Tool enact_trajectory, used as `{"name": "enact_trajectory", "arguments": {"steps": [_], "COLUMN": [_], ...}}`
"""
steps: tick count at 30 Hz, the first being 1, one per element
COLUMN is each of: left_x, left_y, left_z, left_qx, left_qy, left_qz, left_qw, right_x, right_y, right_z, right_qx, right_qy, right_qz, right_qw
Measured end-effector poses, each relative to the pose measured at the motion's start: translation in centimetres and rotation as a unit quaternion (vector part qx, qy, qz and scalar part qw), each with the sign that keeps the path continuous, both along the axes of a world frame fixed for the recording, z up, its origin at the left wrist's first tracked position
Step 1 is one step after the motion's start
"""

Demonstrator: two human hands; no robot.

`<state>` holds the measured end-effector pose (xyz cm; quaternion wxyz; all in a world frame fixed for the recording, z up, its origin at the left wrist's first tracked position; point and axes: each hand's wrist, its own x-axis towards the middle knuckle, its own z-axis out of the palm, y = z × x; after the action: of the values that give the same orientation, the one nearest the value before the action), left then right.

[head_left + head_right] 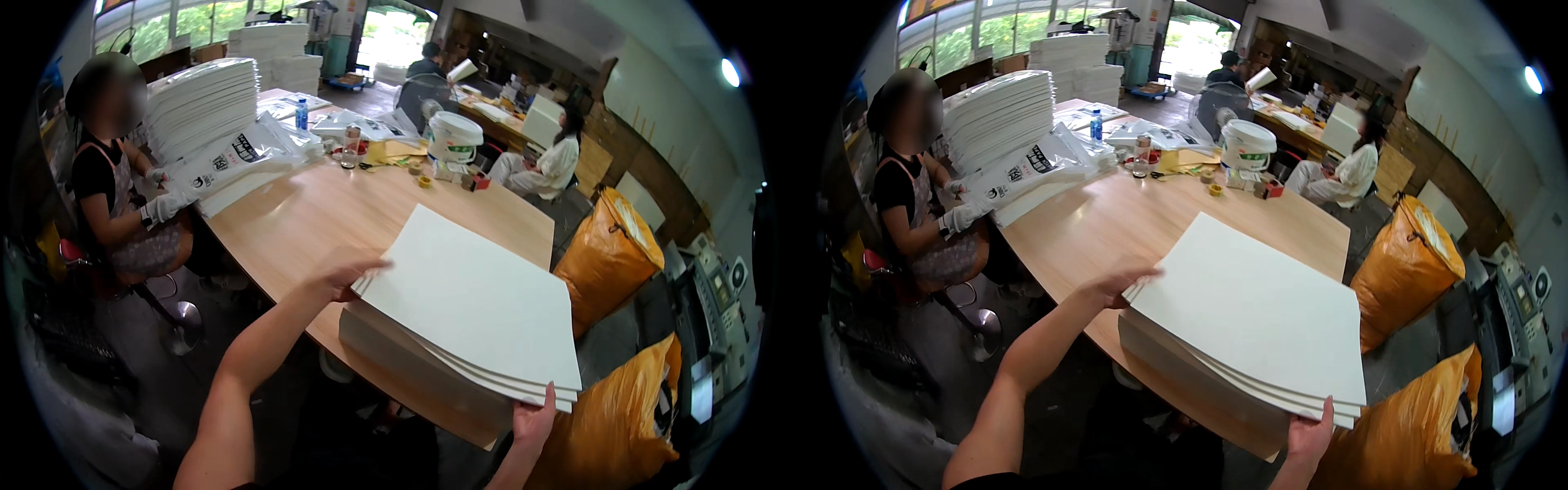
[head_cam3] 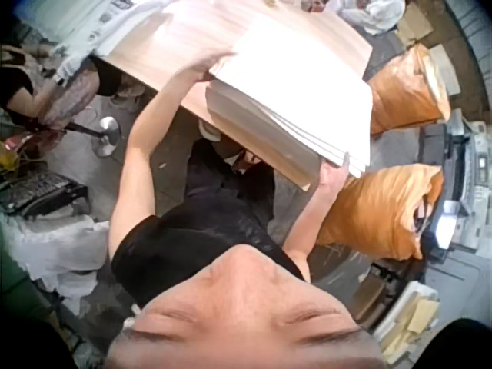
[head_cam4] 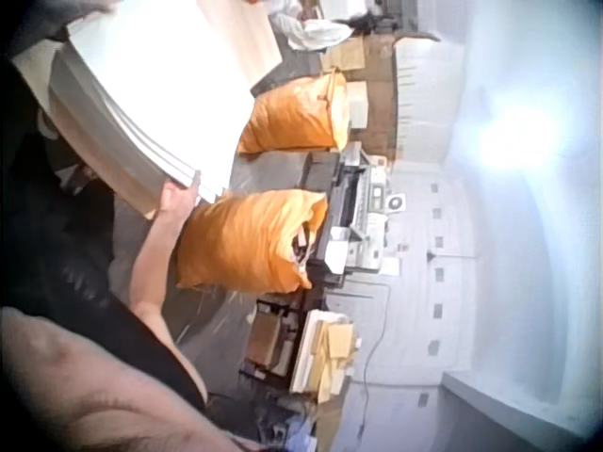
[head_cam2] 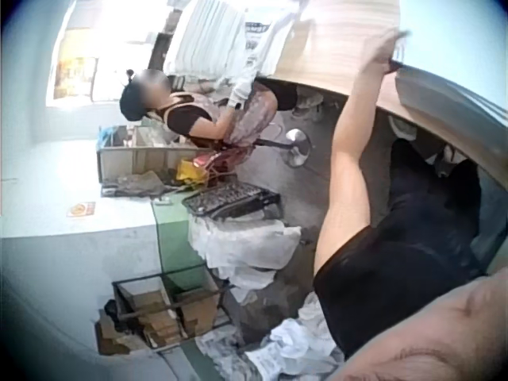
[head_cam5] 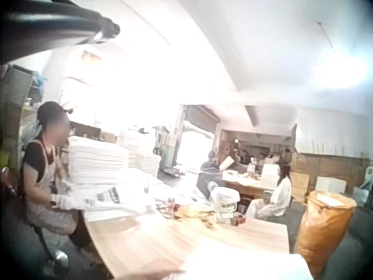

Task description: The person aligns and stacks large sheets of white paper on a table by hand, repeating the action with smaller piles.

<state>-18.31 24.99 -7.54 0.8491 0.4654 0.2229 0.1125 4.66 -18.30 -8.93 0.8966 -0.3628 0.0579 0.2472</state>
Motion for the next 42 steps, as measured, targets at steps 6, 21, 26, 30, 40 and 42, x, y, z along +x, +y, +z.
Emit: {"name": "enact_trajectory", "arguments": {"steps": [6,21,26,30,40,42], "left_x": [-0.9,-21.1,-18.2,-19.3,-20.1,-22.6], "left_y": [-3.1,-7.6,0.2,5.3,9.0,9.1], "left_z": [0.1,-5.2,-8.8,-15.7,-22.9,-22.4], "left_qx": [0.225,0.162,0.032,-0.017,-0.043,-0.015], "left_qy": [-0.014,-0.131,-0.229,-0.178,-0.136,-0.105], "left_qz": [-0.053,0.444,0.447,0.471,0.404,0.479], "left_qw": [0.973,0.871,0.864,0.864,0.904,0.871], "right_x": [1.3,-1.6,2.8,1.5,-2.9,-2.8], "right_y": [1.6,35.6,42.1,36.4,-3.0,-7.8], "right_z": [2.9,9.7,10.7,11.4,5.5,2.5], "right_qx": [-0.167,-0.012,-0.127,-0.154,-0.291,-0.378], "right_qy": [-0.145,-0.265,-0.297,-0.484,-0.406,-0.343], "right_qz": [-0.054,0.329,0.361,0.304,-0.049,-0.176], "right_qw": [0.974,0.906,0.875,0.806,0.865,0.842]}}
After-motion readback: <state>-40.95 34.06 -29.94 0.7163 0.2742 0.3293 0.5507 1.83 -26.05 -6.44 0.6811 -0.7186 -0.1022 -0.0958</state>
